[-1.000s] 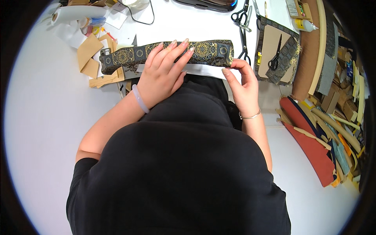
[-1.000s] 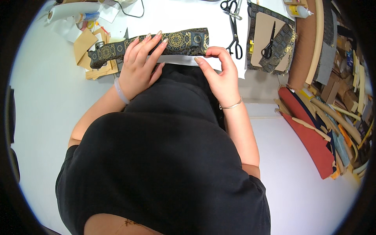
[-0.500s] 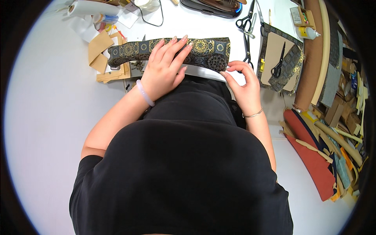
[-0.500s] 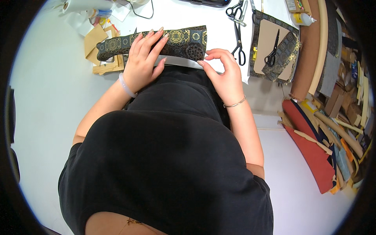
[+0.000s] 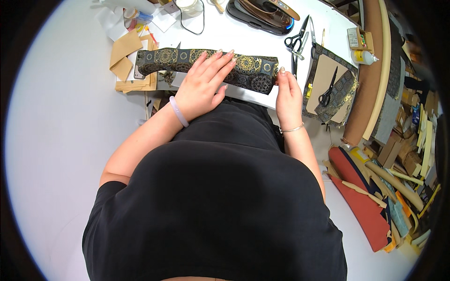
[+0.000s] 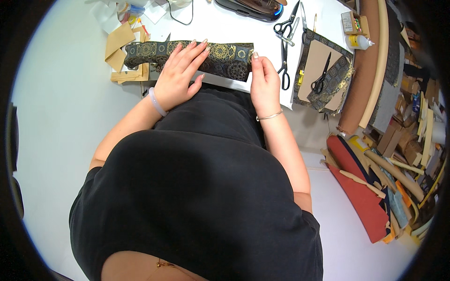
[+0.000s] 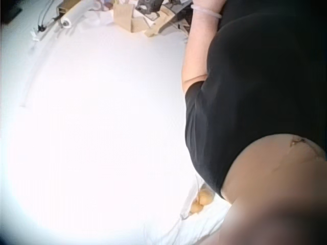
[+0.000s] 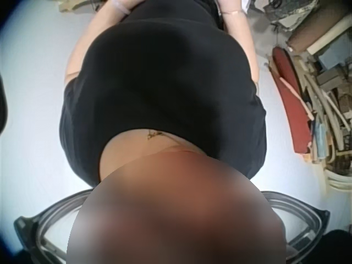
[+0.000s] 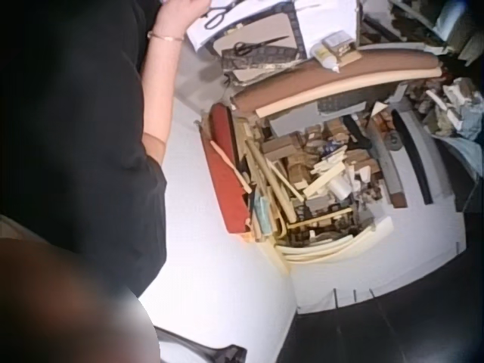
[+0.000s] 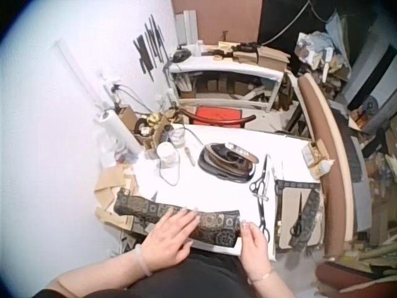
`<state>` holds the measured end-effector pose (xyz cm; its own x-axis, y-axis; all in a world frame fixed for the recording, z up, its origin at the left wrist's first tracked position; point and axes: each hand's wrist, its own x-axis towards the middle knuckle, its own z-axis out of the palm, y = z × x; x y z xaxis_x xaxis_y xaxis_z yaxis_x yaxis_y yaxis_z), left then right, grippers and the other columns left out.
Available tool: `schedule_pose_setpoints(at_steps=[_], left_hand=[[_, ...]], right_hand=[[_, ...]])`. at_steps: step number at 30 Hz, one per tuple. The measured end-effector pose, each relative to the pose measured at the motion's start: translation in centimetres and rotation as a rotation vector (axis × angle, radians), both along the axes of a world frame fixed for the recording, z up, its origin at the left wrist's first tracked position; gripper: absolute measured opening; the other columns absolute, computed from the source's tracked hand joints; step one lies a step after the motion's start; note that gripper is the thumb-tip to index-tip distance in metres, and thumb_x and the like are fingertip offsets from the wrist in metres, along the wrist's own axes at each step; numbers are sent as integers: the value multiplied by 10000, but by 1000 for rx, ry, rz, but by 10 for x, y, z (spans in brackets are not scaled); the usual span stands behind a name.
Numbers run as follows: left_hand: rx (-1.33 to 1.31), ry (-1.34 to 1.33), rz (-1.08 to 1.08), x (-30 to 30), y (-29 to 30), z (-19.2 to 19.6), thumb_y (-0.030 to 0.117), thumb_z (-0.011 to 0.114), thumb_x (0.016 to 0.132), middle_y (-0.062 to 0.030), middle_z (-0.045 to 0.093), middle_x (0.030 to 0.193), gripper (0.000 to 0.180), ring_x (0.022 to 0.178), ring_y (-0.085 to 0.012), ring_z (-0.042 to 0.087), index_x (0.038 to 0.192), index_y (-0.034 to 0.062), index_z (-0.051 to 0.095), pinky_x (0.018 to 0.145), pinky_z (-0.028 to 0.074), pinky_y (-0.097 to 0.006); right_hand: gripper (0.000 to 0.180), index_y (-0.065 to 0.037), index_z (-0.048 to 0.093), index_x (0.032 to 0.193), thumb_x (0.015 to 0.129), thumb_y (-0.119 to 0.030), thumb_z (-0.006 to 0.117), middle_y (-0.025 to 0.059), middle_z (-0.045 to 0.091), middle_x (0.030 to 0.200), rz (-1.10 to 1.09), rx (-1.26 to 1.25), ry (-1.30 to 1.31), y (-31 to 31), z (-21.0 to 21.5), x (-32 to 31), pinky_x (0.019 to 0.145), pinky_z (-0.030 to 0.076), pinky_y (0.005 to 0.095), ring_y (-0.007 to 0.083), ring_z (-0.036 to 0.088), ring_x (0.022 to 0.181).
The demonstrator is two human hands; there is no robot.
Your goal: The person smooths and presses a patterned fabric onto a curved wooden frame using hands and a small iron. They repeatedly adjust the fabric edges, lift and reposition the frame, and use the iron to set the material. The person also handles a rectangular frame with fabric and cardboard backing, placing it aside.
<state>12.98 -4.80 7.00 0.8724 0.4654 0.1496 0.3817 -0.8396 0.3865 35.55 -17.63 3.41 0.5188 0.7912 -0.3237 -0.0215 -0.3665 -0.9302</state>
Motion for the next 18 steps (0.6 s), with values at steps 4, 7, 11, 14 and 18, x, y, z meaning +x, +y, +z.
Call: schedule_pose_setpoints(at_steps=[4,7,11,14,18], left_hand=[[-26,-3,8,-2,-1,1,127,699,892,-110,480,1617,666,1504,-323,443,1529,71,512,1248,321,-528],[-36,-13,20,-2,-3,0,126,695,893,-104,481,1618,663,1505,-321,442,1529,74,514,1252,316,-521],[-46,-25,32,-2,-4,-1,126,684,898,-98,485,1618,649,1504,-316,441,1525,78,522,1254,310,-514],[-47,-36,34,-2,-4,-2,127,677,903,-95,489,1616,639,1502,-311,442,1522,80,527,1254,311,-511],[-62,-51,32,-3,-4,-4,124,676,903,-88,483,1620,642,1503,-303,439,1525,80,524,1256,309,-509]], right_hand=[[464,18,616,956,1138,-392,502,56,546,742,-13,-42,-198,15,4,-2,693,440,310,127,480,719],[499,12,596,913,1136,-422,488,115,548,665,-54,-75,-340,22,6,-6,630,450,368,184,504,628],[438,4,613,910,1130,-365,526,67,558,686,-91,-114,-378,28,10,-9,613,435,339,142,482,637],[402,0,626,906,1123,-332,560,27,553,689,-104,-121,-406,32,12,-12,602,424,301,94,460,647],[383,4,635,895,1108,-312,601,24,586,686,-116,-137,-472,32,17,-13,593,438,287,81,477,636]])
